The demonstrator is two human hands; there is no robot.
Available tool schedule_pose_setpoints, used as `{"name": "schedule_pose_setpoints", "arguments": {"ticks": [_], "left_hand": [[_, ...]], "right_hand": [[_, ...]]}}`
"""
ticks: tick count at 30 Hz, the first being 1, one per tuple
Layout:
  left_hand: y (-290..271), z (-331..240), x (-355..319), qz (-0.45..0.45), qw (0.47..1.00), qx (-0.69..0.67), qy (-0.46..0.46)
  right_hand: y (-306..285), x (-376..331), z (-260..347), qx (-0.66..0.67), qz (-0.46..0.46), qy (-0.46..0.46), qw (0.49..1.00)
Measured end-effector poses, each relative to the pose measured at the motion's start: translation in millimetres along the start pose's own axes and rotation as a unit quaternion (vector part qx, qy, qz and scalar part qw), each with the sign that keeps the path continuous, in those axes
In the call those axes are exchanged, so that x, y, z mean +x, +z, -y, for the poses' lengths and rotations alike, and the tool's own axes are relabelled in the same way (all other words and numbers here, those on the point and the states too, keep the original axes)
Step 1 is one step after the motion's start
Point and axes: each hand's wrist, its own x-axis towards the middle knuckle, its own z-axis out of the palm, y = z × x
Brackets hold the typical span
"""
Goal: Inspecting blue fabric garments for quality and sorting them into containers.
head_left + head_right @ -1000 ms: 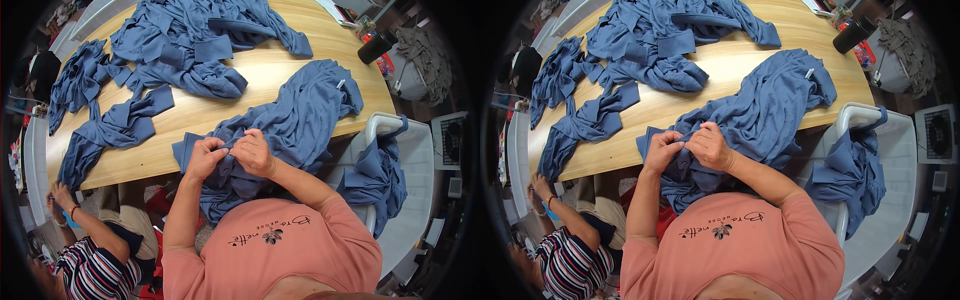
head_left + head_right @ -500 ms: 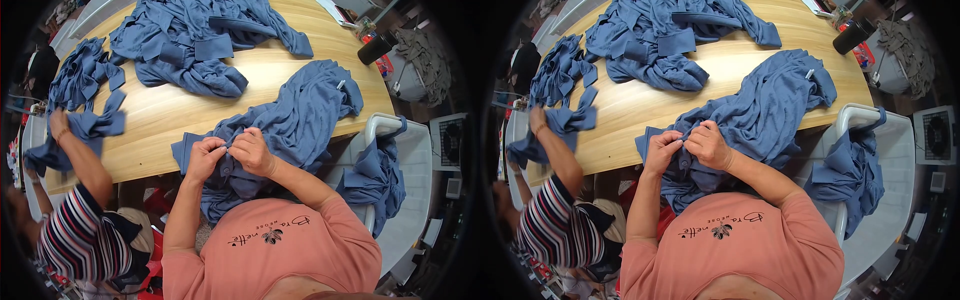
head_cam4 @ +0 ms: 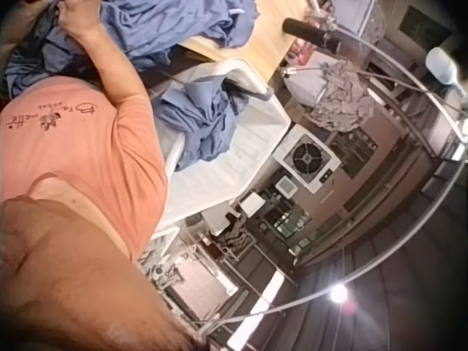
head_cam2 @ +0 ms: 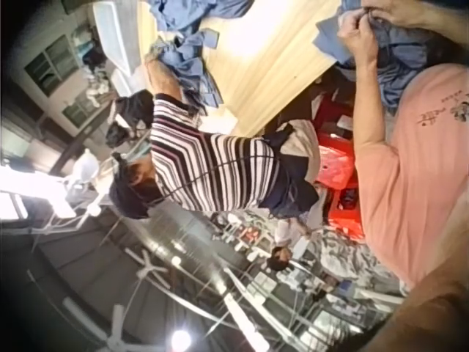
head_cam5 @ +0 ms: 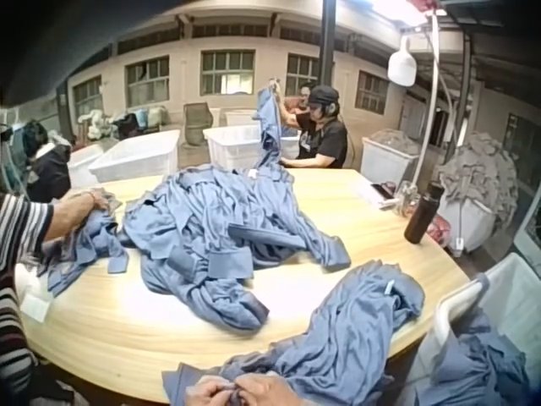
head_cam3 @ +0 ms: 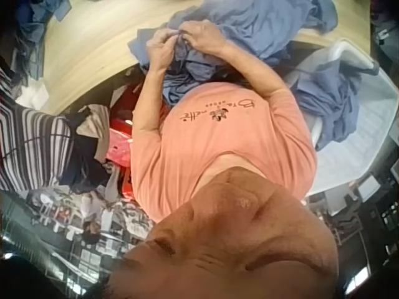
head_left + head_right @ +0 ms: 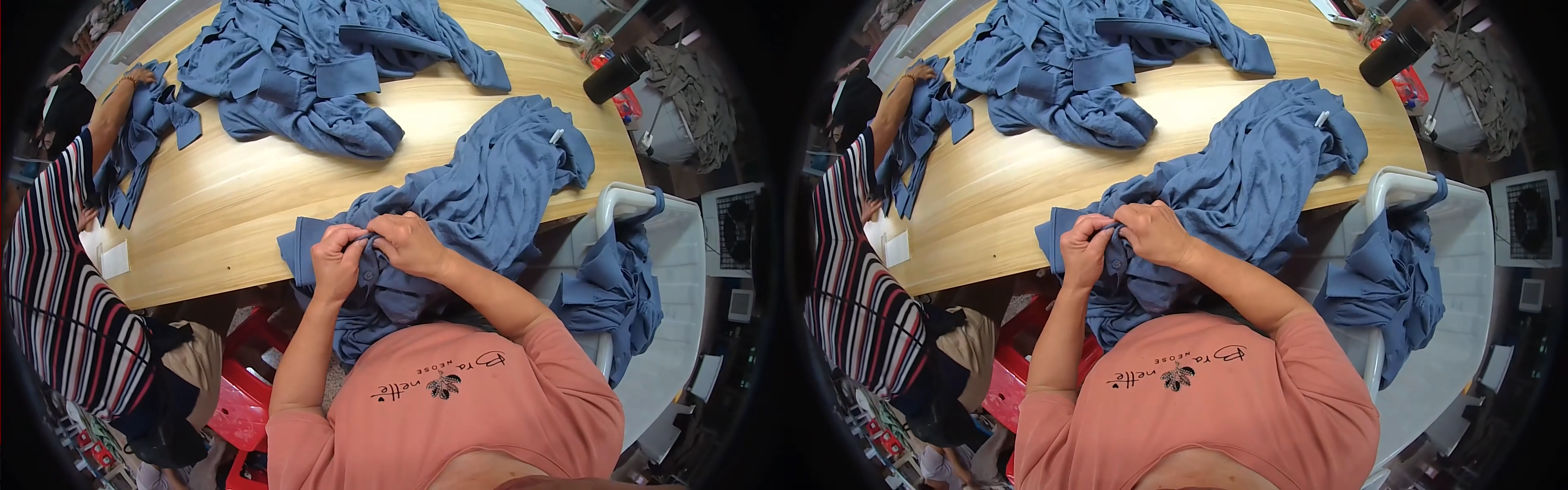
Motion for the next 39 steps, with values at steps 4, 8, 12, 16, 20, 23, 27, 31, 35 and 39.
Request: {"name": "schedule_pose_setpoints", "arguments": {"ticks": [4, 8, 12, 16, 20, 23, 27, 31, 35, 39], "left_hand": [[9, 1, -1, -0.064, 0.997, 0.039, 0.016], [20, 0, -2, -0.121, 0.981, 0.119, 0.091], [27, 3, -4, -0.14, 0.966, 0.167, 0.14], [16, -6, 6, -0.101, 0.948, 0.263, 0.149], [-14, -2, 13, -0.072, 0.934, 0.321, 0.138], [-23, 6, 14, -0.055, 0.952, 0.284, 0.099], [-25, 9, 15, -0.033, 0.969, 0.231, 0.079], [-20, 1, 13, -0.113, 0.955, 0.234, 0.144], [-9, -35, -19, -0.111, 0.938, 0.265, 0.196], [-4, -38, -29, -0.047, 0.935, 0.32, 0.146]], "right_hand": [[2, -1, -3, -0.037, -0.008, -0.008, 0.999], [8, -4, -6, -0.043, -0.063, -0.023, 0.997], [16, -3, -13, -0.05, -0.095, -0.017, 0.994], [8, 5, -20, -0.09, -0.155, 0.0, 0.984], [-8, 5, -16, -0.136, -0.148, -0.024, 0.979], [-14, -1, -4, -0.141, -0.111, -0.183, 0.967], [-7, -7, -11, -0.159, 0.051, -0.274, 0.947], [-5, -2, -20, -0.114, 0.076, -0.212, 0.968], [-5, 2, -22, 0.041, 0.019, -0.13, 0.991], [-8, 2, -18, 0.027, 0.04, -0.116, 0.992]]}}
